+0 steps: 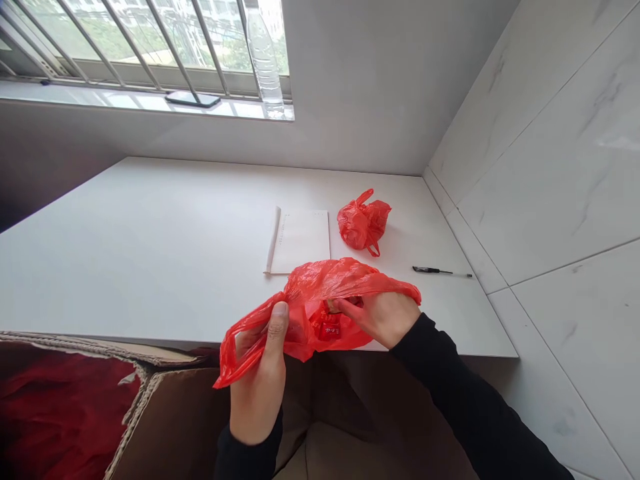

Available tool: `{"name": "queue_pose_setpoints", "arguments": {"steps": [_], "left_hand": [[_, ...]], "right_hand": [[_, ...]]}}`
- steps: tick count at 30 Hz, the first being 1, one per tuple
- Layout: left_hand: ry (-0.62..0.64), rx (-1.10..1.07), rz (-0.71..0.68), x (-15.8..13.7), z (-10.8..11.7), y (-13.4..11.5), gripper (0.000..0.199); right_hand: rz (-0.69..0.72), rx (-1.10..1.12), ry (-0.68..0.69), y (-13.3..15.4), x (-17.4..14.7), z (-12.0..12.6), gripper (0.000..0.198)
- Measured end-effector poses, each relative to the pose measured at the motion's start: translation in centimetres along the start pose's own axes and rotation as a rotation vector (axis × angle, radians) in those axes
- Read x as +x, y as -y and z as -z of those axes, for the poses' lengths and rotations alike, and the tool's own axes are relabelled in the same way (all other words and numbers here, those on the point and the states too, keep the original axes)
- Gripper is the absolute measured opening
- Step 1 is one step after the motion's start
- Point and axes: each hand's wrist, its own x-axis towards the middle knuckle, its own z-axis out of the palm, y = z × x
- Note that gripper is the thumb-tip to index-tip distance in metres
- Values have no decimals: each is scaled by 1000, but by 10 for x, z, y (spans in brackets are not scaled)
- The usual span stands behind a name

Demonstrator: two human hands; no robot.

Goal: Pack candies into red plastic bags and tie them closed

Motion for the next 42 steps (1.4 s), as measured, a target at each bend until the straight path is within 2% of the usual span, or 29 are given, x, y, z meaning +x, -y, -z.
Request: {"name": "queue_pose_setpoints", "arguments": {"steps": [4,7,14,19,21,24,28,32,34,38,40,42], "left_hand": [[22,3,-6,0,1,-1,35],[13,18,-18,2,4,-2,35],[10,-3,-34,3,6,2,30],[-2,-10,-27,4,5,3,31],[3,-9,-34,5,5,3,29],[9,-3,-27,6,6,2,28],[10,9,-1,5,6,4,30],[-9,21,0,4,7,5,33],[-7,24,0,4,9,6,32],[-131,2,26,4,10,8,28],[-172,-23,46,2,9,8,26],[-145,-33,67,0,8,8,24]], "right_hand": [[43,47,-55,12,4,-5,39],[81,7,6,13,5,-14,43],[101,-231,63,-5,1,-27,21],[93,-269,74,-5,0,-21,24],[104,-226,88,1,-2,-17,26],[137,-104,201,10,-5,-14,21],[74,-2,266,17,-1,-19,19],[79,51,232,19,2,-29,22],[84,26,159,18,-1,-29,27],[98,-111,-4,15,-8,-23,32],[105,-194,-21,14,-8,-20,31],[72,-230,-16,14,-8,-18,32]]}}
